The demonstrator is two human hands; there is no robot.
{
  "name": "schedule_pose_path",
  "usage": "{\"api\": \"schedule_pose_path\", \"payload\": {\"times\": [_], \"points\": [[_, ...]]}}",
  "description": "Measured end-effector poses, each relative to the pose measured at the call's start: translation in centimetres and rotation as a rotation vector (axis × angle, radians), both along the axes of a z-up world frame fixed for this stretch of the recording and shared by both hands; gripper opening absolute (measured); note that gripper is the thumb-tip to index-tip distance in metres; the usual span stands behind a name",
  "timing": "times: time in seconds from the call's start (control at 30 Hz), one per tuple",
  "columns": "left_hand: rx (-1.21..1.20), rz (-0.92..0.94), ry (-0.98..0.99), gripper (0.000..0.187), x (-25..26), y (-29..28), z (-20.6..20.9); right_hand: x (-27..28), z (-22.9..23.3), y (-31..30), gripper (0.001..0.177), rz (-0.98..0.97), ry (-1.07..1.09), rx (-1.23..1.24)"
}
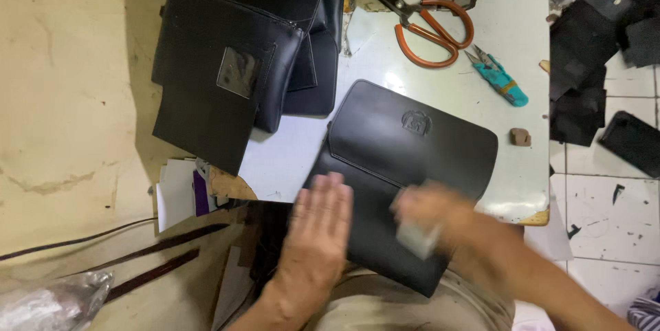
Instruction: The person cleans a black leather bag using a white cloth, then uses a small tool to trim or adjust the hardware before applying a liquid from a bottle to the bag's surface.
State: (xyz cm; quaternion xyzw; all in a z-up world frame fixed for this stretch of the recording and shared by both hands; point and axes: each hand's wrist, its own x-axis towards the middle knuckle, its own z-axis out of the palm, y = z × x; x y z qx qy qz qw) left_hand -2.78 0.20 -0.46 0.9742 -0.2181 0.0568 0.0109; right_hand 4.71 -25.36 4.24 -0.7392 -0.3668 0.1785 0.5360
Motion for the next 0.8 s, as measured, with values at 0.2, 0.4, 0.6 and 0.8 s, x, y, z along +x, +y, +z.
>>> {"api": "schedule_pose_path", "payload": {"times": [0.2,0.4,0.6,0.8], "points": [[-0.296,-0.261,-0.162,0.034,0.5,-3.6,1.9,0.3,-2.6,-2.8,0.044,-0.131,-0.070,-0.168],[-0.596,-0.335,-0.142,0.028,1.8,0.9,10.7,1.0,-10.9,-24.2,0.076,-0.856,0.207,-0.156],[-0.985,0.472,0.164,0.025,5.9,4.3,13.6,3.0,-0.3,-10.8,0.054,-0.991,-0.063,0.084],[-1.466,0.708,0.357,0.029,8.1,6.1,5.4,3.3,4.1,-3.1,0.029,-0.648,-0.336,-0.049]]}}
